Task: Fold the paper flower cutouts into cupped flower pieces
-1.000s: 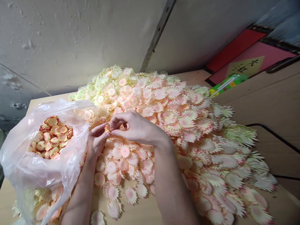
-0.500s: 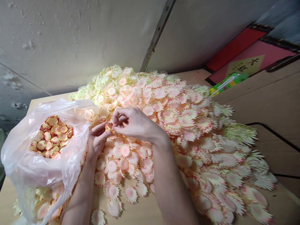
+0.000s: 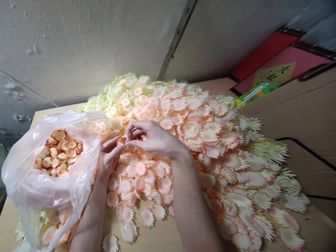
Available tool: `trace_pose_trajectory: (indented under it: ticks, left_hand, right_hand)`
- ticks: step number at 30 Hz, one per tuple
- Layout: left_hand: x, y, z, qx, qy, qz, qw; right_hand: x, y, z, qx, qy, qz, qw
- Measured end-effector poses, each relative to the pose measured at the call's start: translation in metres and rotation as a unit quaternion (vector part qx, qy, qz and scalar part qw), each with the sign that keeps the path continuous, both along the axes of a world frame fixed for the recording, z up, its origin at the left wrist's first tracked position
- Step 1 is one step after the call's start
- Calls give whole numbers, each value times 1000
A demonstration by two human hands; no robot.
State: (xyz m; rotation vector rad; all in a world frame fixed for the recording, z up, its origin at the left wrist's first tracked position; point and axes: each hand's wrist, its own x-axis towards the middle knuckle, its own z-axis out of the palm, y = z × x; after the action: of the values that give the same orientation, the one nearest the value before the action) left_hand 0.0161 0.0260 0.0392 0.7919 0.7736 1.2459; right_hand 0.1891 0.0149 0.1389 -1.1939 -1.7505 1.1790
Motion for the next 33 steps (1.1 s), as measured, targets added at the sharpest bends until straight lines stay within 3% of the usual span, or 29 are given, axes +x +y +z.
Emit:
trace_pose_trajectory:
  ticks: [6, 17, 26, 33]
  left_hand:
    - [0, 0, 0, 10, -8, -10, 1000]
    - [0, 0, 0, 3, -20, -13, 1000]
    - [-1, 0, -1, 17, -20, -16, 1000]
    - [0, 0, -2, 17, -9, -12, 1000]
  right_hand:
    - [2, -2, 5, 14, -13, -24, 1000]
    - [-1, 2, -1, 16, -42, -5, 999]
    - [-1, -1, 6, 5, -55, 16, 998]
    - [0, 0, 1, 22, -52, -14, 998]
